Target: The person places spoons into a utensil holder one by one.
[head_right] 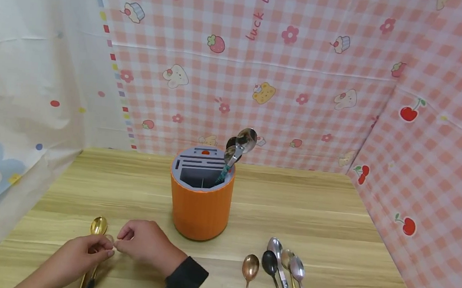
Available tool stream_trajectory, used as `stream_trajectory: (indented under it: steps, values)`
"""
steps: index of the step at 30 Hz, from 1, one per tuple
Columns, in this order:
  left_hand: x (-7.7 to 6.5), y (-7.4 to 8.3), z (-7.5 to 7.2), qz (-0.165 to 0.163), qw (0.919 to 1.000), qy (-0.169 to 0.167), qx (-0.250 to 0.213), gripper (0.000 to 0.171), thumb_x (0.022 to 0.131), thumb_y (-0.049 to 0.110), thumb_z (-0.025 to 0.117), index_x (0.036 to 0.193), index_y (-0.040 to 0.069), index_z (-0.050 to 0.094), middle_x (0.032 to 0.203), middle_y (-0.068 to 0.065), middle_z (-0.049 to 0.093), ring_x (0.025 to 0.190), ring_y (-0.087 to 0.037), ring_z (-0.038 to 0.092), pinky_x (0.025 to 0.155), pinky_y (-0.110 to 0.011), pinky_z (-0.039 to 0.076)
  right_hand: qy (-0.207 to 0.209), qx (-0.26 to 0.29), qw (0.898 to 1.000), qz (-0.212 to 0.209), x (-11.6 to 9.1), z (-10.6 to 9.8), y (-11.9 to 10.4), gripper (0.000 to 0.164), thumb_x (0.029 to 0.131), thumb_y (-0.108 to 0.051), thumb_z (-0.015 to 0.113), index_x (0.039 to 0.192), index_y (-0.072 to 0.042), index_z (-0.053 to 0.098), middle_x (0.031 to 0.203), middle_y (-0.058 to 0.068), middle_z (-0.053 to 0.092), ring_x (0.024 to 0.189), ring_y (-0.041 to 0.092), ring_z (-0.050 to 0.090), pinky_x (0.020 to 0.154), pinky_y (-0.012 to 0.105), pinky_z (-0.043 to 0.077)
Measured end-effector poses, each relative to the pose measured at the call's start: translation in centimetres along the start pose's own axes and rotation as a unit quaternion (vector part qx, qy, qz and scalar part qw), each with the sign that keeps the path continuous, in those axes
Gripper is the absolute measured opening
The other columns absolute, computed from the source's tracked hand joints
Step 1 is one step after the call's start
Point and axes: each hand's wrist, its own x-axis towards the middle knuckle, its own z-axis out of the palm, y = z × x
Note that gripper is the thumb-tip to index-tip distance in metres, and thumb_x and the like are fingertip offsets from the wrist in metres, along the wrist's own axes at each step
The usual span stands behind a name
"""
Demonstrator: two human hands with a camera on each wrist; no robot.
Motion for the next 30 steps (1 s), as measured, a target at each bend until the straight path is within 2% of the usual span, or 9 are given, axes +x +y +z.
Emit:
stream_trajectory:
  steps: [6,12,17,22,30]
  values:
    - [-1.1,-2.4,0.6,-0.043,0.9990,-0.001,0.014,0.010,0.093,0.021,0.072,0.092,0.012,0.068,0.079,0.004,0.062,0.069,-0.013,0.052,0.063,-0.028,0.044,-0.034,0.007,0.999,0.017,0.0,2.6,0.1,0.009,0.089,-0.019,0.076,0.085,-0.021,0.068,0.072,-0.015,0.060,0.064,0.000,0.052,0.060,0.017,0.043]
    - [-1.2,-3.1,1.4,-0.060,0.9981,0.016,0.003,0.009,0.089,0.014,0.075,0.088,0.012,0.066,0.076,0.003,0.060,0.070,-0.014,0.054,0.065,-0.029,0.045,-0.038,-0.017,0.999,0.026,0.2,4.4,0.7,0.010,0.090,-0.017,0.076,0.083,-0.019,0.068,0.069,-0.016,0.059,0.061,-0.001,0.051,0.058,0.016,0.043]
    - [-1.2,-3.3,1.5,-0.058,0.9977,0.022,0.028,0.022,0.086,0.019,0.079,0.081,0.012,0.058,0.069,0.002,0.051,0.063,-0.015,0.047,0.058,-0.027,0.038,-0.018,-0.046,0.999,0.017,0.3,5.3,1.3,0.010,0.088,-0.017,0.075,0.081,-0.020,0.068,0.066,-0.017,0.058,0.059,-0.003,0.050,0.058,0.014,0.042]
    - [-0.9,-3.7,1.8,-0.028,0.9950,0.029,0.092,0.034,0.084,0.024,0.081,0.073,0.012,0.052,0.069,0.002,0.048,0.063,-0.014,0.045,0.060,-0.029,0.038,-0.001,-0.083,0.997,0.006,0.4,5.9,1.4,0.010,0.088,-0.017,0.073,0.080,-0.022,0.069,0.064,-0.019,0.057,0.059,-0.005,0.049,0.059,0.012,0.041]
    - [-1.0,-3.1,2.3,-0.031,0.9906,0.022,0.131,0.031,0.087,0.019,0.071,0.066,0.014,0.049,0.059,0.003,0.046,0.055,-0.014,0.044,0.055,-0.030,0.036,0.014,-0.172,0.985,-0.025,0.3,6.0,1.6,0.014,0.089,-0.017,0.070,0.077,-0.025,0.071,0.063,-0.022,0.054,0.058,-0.008,0.046,0.059,0.007,0.038]
